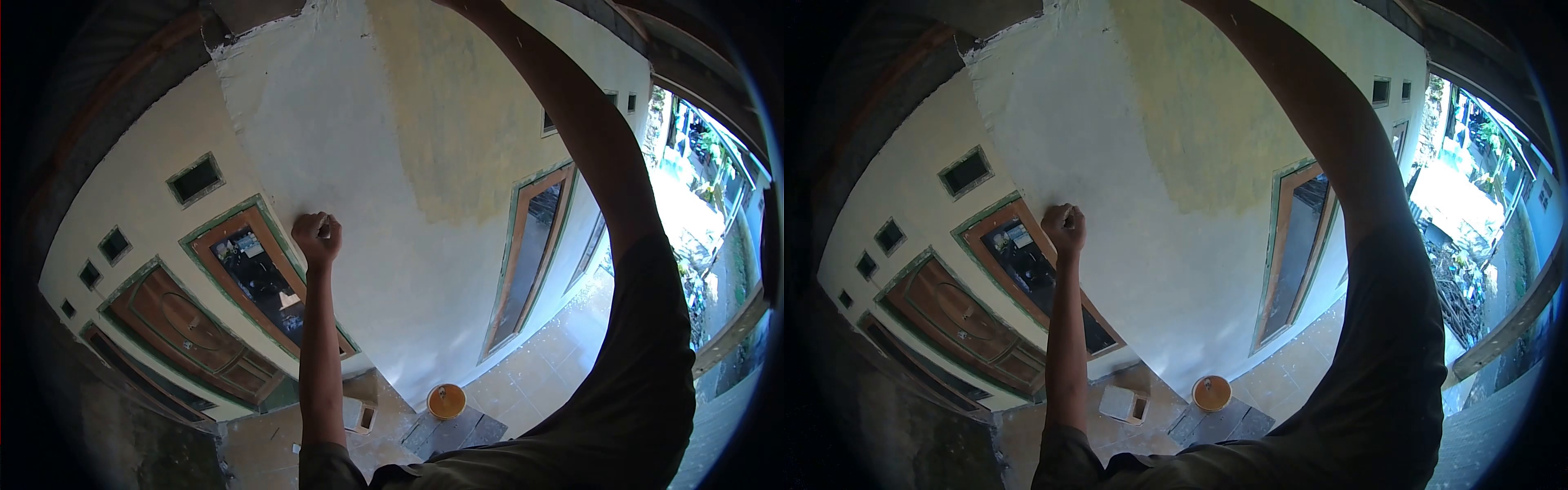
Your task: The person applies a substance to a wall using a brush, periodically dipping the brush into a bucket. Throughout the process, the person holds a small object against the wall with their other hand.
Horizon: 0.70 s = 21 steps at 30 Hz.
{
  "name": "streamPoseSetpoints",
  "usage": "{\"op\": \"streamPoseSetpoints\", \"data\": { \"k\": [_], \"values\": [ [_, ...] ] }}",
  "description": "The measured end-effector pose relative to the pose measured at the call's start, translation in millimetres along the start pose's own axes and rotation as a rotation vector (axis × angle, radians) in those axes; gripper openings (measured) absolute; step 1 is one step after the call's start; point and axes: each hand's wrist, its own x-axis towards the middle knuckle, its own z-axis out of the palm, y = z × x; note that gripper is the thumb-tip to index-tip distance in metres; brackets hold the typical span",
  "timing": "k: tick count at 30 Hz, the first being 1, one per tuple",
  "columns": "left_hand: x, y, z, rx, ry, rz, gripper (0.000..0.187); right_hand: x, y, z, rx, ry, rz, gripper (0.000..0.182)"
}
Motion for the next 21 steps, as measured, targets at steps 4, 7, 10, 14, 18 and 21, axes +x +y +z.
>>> {"op": "streamPoseSetpoints", "data": {
  "k": [4, 7, 10, 14, 18, 21],
  "values": [
    [1, 2, -2, 0.006, -0.018, -0.006, 0.03, -4, 17, 28, 0.017, 0.055, -0.084, 0.039],
    [1, 4, -3, -0.025, -0.012, -0.052, 0.03, -37, 20, 43, -0.079, -0.156, 0.095, 0.038],
    [-1, 2, -1, -0.001, 0.005, -0.058, 0.031, -96, 28, 54, 0.049, -0.031, -0.166, 0.028],
    [-2, 2, -1, 0.03, -0.011, -0.057, 0.031, -198, 40, 65, 0.069, -0.335, -0.053, 0.023],
    [-4, 0, 0, -0.006, 0.005, -0.094, 0.03, -270, 42, 68, 0.016, -0.501, -0.015, 0.024],
    [-3, 2, -1, -0.019, -0.007, -0.147, 0.028, -317, 47, 72, 0.006, -0.629, -0.028, 0.019]
  ]
}}
